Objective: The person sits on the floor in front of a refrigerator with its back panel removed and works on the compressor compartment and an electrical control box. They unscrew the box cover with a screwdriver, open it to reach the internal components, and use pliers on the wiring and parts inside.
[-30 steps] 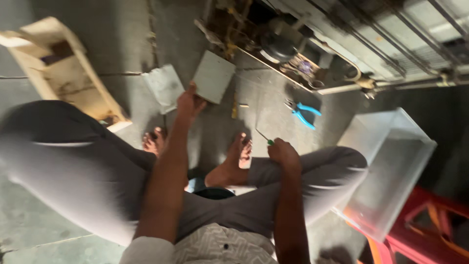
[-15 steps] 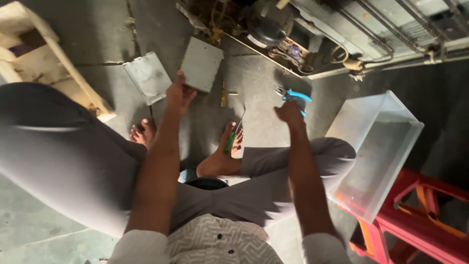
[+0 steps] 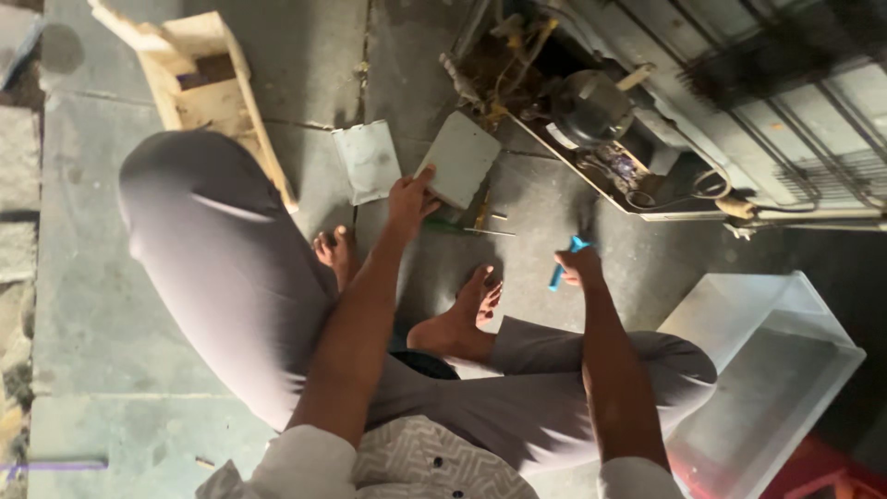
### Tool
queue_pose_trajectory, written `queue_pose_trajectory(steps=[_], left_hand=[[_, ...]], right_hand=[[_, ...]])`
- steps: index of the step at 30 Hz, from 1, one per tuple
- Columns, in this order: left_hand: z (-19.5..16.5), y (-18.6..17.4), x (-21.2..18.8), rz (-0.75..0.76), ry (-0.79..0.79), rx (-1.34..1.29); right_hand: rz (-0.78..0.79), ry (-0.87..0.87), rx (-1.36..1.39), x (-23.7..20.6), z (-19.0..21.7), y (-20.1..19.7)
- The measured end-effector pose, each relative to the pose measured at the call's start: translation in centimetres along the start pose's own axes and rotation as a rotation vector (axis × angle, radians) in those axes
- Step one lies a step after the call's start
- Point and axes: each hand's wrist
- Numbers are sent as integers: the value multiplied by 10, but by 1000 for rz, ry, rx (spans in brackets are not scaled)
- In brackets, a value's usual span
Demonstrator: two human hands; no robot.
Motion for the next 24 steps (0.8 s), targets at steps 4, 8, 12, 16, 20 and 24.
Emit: queue_pose_trajectory(steps=[4,8,12,16,20,24], left_hand=[[3,8,5,-128,24,163],[9,13,1,-112,212,509],[17,27,-9,-229,518,853],[42,28,-35,-240,978,1487],[62,17,-47,-85,980,1681],[73,14,-51,26,1015,1805]], right_hand=[[79,-25,339,0,9,2],[196,-241,375,-23,26,5],[217,-514,613,-68,36,8],[216,-670,695,-124,26,11],[291,-817,873,-163,22,17],[471,-855,1150,-184,34,16]])
Point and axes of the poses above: each hand's wrist, its own x-axis towards the middle knuckle, its own y-axis out of the palm, z = x × y, and after that the axes turned 6 degrees about z, right-handed
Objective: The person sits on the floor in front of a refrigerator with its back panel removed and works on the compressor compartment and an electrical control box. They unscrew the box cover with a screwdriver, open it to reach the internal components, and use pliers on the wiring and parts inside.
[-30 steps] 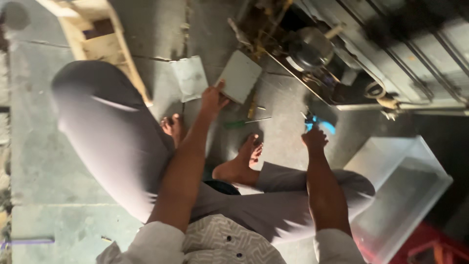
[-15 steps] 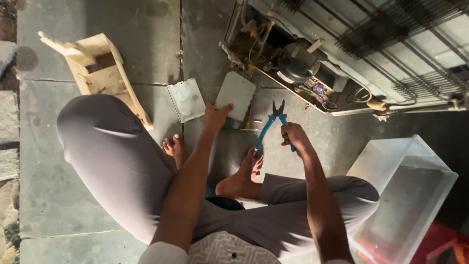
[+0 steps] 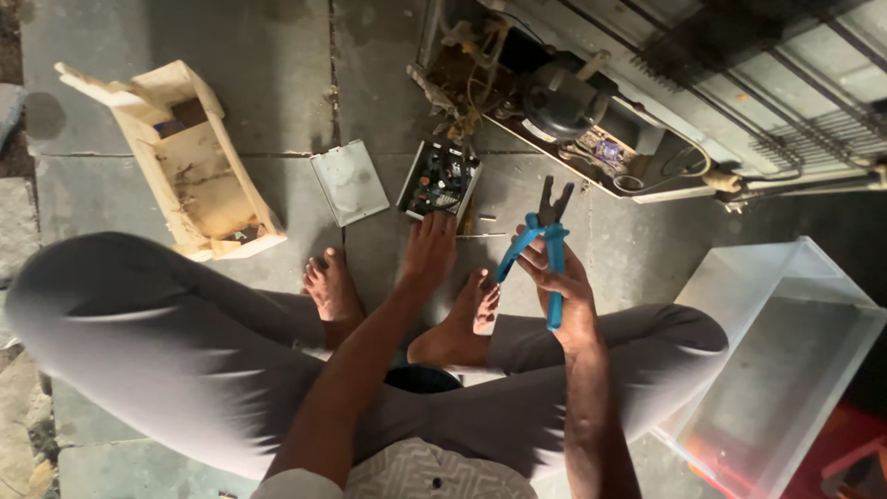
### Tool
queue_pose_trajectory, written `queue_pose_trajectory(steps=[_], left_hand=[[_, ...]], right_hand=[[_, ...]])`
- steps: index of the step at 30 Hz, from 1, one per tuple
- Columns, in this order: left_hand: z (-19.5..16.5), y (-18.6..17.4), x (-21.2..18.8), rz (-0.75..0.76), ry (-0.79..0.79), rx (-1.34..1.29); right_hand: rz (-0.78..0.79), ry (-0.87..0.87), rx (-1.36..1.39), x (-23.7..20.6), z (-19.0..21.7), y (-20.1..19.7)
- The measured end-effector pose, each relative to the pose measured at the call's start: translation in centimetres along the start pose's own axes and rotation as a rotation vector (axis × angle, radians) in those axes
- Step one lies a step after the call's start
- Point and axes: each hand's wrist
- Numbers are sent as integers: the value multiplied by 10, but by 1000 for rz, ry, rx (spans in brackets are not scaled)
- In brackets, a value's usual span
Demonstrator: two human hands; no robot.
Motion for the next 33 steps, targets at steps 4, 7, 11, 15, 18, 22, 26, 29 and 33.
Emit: queue_pose_trajectory(steps=[4,7,11,15,18,22,26,29,33], left_hand=[[-2,-6,-3,76,30,80],[0,-12,-6,175,40,14],[2,-14,-8,193,75,-39],[0,-10,-12,237,90,-12],[-1,-8,-15,261,106,-26],[-2,-8,-14,270,77,-159],[-3,-10,-8,342,69,-204],[-1,-9,-4,405,52,-248],[-1,-4,-2,440,60,-228]], right_hand=[[-52,-16,-10,4,10,15],[-173,30,-153,7,10,20],[-275,102,-258,13,5,22],[-323,185,-221,14,0,20],[-279,176,-286,14,-7,11],[-229,213,-377,20,-30,-10],[-253,368,-521,33,-64,-37],[-340,337,-602,44,-92,-56],[-517,302,-930,71,-113,-83]])
Point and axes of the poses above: each hand's wrist, its own x-axis towards the middle knuckle, its own y-axis out of the palm, z = x × y, and after that the axes turned 6 degrees about z, right-handed
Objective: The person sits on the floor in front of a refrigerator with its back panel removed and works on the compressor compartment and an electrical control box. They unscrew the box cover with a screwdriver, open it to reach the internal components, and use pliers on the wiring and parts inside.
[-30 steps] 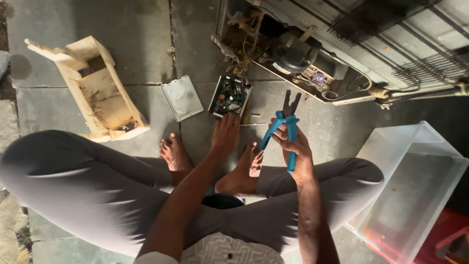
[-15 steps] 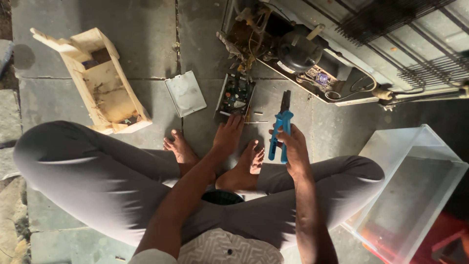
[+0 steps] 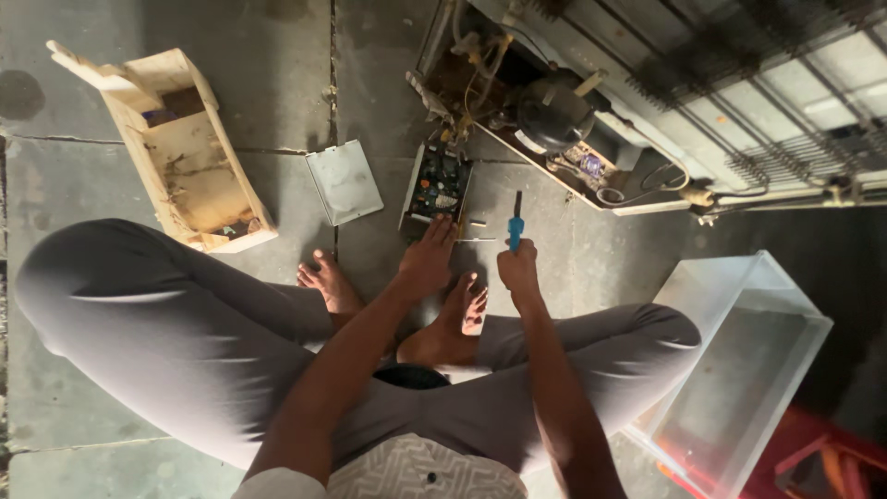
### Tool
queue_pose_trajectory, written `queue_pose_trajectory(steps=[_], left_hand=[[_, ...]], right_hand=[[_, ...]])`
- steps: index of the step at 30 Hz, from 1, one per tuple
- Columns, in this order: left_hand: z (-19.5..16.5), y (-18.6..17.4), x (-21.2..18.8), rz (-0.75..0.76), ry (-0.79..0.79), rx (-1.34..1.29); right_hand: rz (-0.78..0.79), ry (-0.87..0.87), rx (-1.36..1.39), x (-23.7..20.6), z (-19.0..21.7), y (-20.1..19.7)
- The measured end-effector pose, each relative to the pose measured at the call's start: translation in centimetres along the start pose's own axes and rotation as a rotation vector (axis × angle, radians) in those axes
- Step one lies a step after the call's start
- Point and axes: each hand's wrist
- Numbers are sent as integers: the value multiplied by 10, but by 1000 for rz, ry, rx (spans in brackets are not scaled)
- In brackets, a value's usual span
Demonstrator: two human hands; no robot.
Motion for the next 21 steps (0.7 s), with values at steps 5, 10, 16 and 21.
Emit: queue_pose_trajectory(steps=[5,10,16,21], left_hand=[[-3,6,7,-34,13,-46],[4,4,4,160,-34,-6],[3,3,-4,-70,59,-29],[3,-5,-9,2,33,-32]], right_hand=[[-276,270,-492,24,17,0],[-538,-770,-412,25,63,32],[-113,-661,111,67,152,52],[-144,-585,9,98,178,64]])
Point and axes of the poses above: each hand's wrist, its own x-axis towards the middle knuckle, its own y-axis out of the palm, z = x × y, and after that the axes turned 6 degrees about z, right-handed
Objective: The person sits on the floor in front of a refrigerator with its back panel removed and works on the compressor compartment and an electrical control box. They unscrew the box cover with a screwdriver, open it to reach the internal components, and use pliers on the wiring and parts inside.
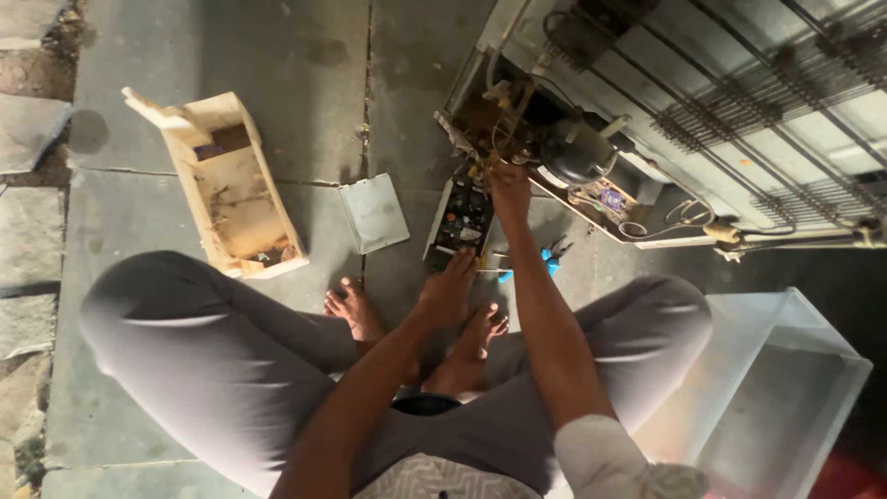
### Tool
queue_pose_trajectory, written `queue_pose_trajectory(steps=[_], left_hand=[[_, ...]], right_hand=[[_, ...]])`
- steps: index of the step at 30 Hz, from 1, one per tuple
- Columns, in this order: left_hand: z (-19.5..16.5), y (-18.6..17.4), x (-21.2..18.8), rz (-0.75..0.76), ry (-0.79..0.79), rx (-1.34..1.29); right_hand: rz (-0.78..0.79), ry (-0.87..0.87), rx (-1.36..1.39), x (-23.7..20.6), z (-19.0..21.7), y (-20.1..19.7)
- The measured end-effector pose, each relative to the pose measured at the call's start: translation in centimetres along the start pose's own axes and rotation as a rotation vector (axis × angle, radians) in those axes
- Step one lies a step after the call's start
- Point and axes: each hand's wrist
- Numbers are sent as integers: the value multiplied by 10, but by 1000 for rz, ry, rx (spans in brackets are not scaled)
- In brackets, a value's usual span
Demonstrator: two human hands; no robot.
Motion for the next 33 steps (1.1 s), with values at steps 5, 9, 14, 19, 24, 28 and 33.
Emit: queue_pose_trajectory(steps=[5,9,14,19,24,28,33], left_hand=[[0,-4,-6,-5,26,-15],[2,-4,-6,28,1,-13],[3,-1,-7,-34,39,-51],[5,-1,-7,14,23,-19],[10,4,-11,-4,43,13],[13,10,-5,42,21,-28],[24,-11,10,-347,-102,165]], right_hand=[[367,424,267,8,-18,-4],[440,508,296,9,-22,0],[428,684,654,8,-24,0],[423,472,389,13,-13,6],[404,373,6,22,-4,16],[383,347,-152,25,-8,23],[448,335,-170,25,-15,32]])
Point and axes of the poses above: each hand's wrist, its own x-axis towards the middle knuckle, its own y-axis out of the palm, z = x × y, and after that the axes turned 6 degrees about z, right-handed
